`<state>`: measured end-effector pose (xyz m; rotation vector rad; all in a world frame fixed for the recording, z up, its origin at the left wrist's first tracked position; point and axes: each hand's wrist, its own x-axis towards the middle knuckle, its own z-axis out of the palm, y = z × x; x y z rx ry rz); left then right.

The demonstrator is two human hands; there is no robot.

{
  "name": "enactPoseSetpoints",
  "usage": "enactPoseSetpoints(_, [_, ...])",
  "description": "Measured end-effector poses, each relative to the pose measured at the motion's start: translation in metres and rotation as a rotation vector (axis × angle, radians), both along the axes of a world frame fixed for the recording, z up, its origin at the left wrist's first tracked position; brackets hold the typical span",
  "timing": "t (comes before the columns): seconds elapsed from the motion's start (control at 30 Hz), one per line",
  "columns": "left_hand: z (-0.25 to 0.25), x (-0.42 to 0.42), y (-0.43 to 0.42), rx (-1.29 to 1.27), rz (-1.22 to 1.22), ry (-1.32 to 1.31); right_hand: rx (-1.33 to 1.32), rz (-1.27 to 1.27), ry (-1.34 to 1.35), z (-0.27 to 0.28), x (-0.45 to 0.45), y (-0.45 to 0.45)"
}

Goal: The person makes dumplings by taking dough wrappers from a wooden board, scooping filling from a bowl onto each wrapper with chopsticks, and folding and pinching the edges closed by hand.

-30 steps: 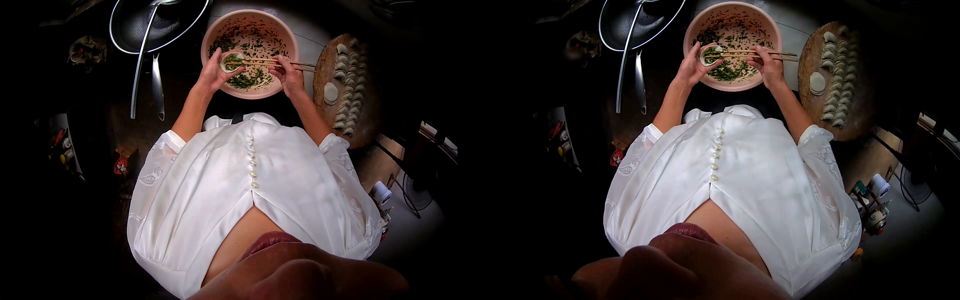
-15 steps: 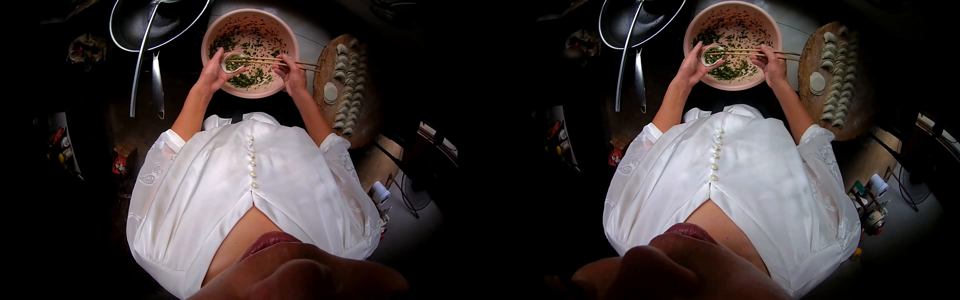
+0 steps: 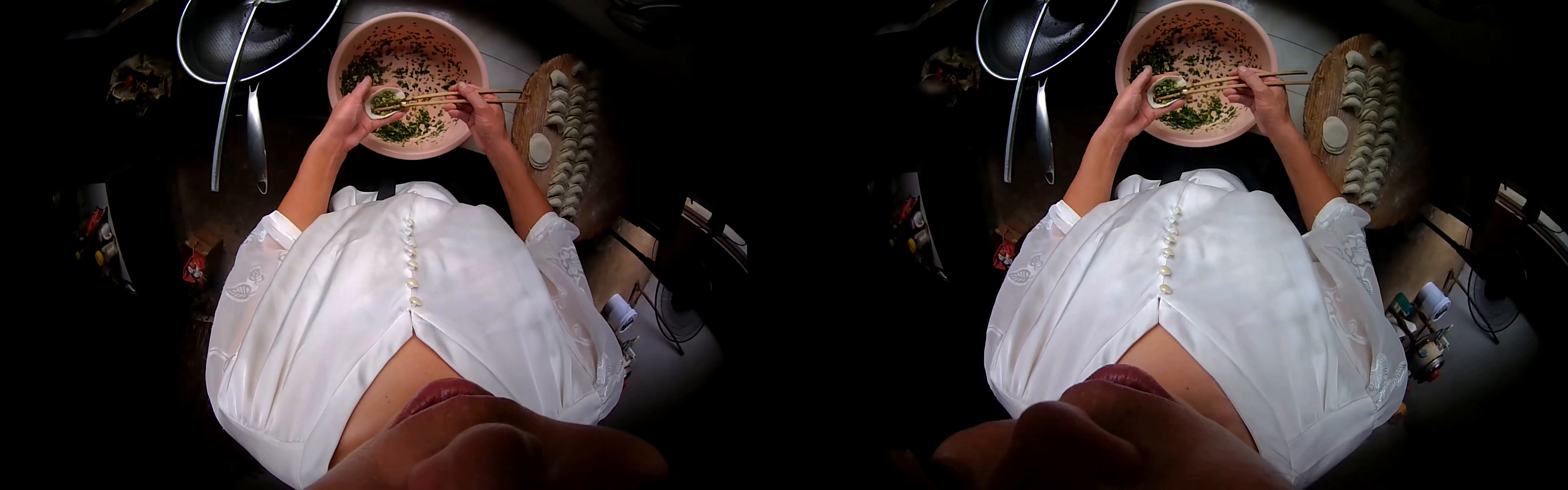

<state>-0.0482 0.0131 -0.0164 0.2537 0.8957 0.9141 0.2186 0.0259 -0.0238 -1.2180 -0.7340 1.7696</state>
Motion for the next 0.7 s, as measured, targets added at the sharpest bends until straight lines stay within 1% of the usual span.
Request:
enactPoseSetpoints(0.17, [-0.008, -0.005, 0.003, -0.011, -0.044, -0.064, -0.07, -0.025, 0.015, 0.007, 0.001, 0.003])
enactPoseSetpoints(0.23, [-0.001, -0.002, 0.003, -0.02, -0.061, -0.1, -0.08, -0.042, 0.038, 0.004, 0.003, 0.003])
enactPoseSetpoints(0.3, [0.008, 0.002, 0.002, -0.014, -0.003, 0.025, -0.091, -0.055, 0.015, -0.005, 0.003, 0.004])
enactPoseSetpoints(0.4, [0.005, 0.002, 0.002, 0.013, 0.01, 0.021, -0.112, -0.058, 0.033, -0.01, 0.004, 0.005])
enactPoseSetpoints(0.63, [-0.001, 0.0, 0.005, -0.014, -0.003, -0.042, -0.095, -0.055, 0.035, -0.005, 0.001, 0.006])
enactPoseSetpoints(0.7, [0.0, 0.001, 0.004, -0.005, 0.023, -0.004, -0.075, -0.128, 0.045, 0.006, 0.004, 0.005])
